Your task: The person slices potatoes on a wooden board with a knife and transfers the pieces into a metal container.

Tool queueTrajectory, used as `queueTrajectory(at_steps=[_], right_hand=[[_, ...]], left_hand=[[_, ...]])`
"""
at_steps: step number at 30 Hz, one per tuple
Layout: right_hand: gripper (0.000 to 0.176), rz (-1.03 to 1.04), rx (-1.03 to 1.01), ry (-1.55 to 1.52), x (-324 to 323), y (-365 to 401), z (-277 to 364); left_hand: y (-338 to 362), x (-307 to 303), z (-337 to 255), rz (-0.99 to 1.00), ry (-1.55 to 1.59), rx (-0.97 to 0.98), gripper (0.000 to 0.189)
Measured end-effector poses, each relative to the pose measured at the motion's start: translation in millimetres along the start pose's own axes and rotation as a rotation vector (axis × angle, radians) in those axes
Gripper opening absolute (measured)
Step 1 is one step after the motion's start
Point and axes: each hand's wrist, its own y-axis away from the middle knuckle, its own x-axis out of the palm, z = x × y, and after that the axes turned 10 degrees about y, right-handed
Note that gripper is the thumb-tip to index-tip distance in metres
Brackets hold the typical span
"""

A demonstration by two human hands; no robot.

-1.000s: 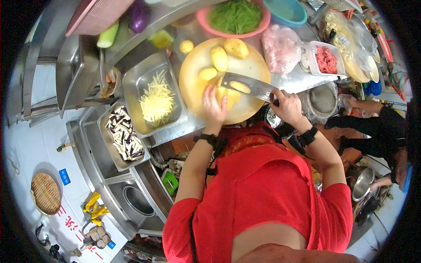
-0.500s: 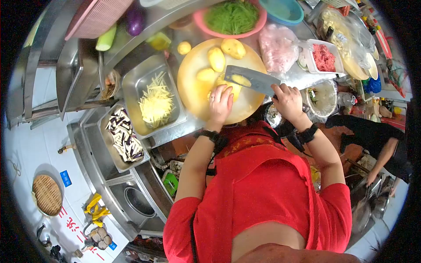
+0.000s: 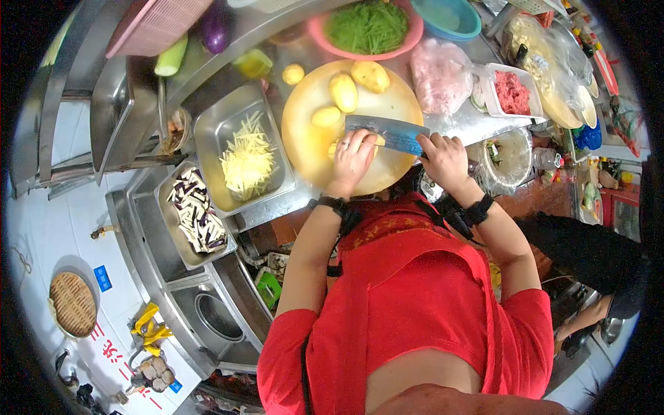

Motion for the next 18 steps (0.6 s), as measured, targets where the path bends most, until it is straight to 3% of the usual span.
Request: queueTrajectory(at_steps=[10, 14, 18], right_hand=[[0.033, -0.054, 0.0, 0.026, 2, 0, 1], [0.033, -0.041, 0.002, 0.077, 3, -1, -4], [0.034, -0.03, 0.144, -0.021, -8, -7, -19]], left_hand=[[2, 4, 4, -0.073, -0.101, 0.064, 0.022], [17, 11, 16, -0.016, -0.11, 0.045, 0.024], [24, 8, 16, -0.054, -0.064, 0.008, 0.025]])
